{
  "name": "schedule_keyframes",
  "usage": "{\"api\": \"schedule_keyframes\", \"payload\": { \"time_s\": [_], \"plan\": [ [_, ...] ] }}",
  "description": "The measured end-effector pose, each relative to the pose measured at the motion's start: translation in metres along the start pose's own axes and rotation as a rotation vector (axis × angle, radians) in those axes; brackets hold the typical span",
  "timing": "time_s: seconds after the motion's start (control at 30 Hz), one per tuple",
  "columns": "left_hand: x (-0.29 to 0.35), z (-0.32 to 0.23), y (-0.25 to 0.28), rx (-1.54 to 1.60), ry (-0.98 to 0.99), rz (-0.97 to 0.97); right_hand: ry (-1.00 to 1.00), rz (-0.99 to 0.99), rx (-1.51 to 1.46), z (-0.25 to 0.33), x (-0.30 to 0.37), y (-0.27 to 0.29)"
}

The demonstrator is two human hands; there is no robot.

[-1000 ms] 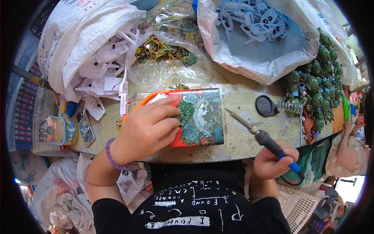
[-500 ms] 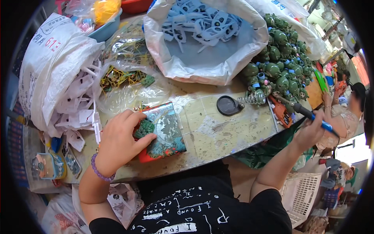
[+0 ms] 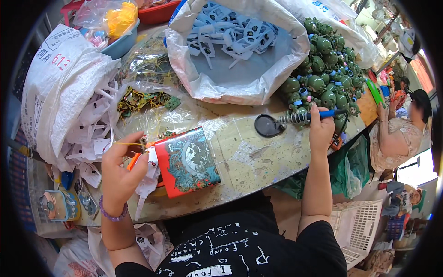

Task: Soldering wires and components to assemble plastic toy parts at a factory workbench.

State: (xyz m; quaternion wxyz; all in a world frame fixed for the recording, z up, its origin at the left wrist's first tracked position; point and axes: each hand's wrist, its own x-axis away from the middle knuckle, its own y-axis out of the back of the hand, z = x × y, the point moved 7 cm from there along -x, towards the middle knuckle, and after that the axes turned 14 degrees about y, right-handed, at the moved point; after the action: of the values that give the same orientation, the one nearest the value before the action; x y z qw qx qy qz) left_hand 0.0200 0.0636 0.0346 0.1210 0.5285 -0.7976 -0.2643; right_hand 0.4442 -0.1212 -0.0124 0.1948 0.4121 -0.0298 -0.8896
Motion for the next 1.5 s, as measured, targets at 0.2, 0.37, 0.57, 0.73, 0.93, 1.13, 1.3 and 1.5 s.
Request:
{"api": "schedule_keyframes", "payload": {
  "time_s": [0.2, 0.37, 0.57, 0.73, 0.93, 1.13, 1.3, 1.5],
  "plan": [
    [-0.002, 0.036, 0.007, 0.371, 0.094, 0.029, -0.156, -0.073, -0.056, -0.012, 0.002, 0.014],
    [-0.003, 0.054, 0.01, 0.561, 0.092, 0.045, -0.257, -0.179, -0.308, 0.002, 0.038, 0.009],
    [-0.007, 0.057, 0.007, 0.602, 0.053, 0.104, -0.388, 0.355, -0.396, 0.075, 0.079, -0.063],
    [-0.008, 0.066, 0.009, 0.635, 0.096, 0.065, 0.364, 0.594, 0.143, 0.109, -0.035, -0.191],
    [-0.014, 0.065, 0.012, 0.477, 0.035, -0.056, -0.042, 0.693, 0.602, -0.062, -0.134, -0.302],
    [-0.006, 0.057, 0.022, 0.254, 0.006, -0.123, 0.146, 0.846, 0.92, -0.037, -0.118, -0.348],
    [-0.01, 0.052, 0.02, 0.141, -0.049, -0.15, 0.462, 0.829, 0.806, -0.071, -0.146, -0.362],
    [-0.014, 0.044, 0.015, 0.117, -0.128, -0.138, 0.46, 1.394, 0.701, -0.019, -0.13, -0.365]
  ]
}}
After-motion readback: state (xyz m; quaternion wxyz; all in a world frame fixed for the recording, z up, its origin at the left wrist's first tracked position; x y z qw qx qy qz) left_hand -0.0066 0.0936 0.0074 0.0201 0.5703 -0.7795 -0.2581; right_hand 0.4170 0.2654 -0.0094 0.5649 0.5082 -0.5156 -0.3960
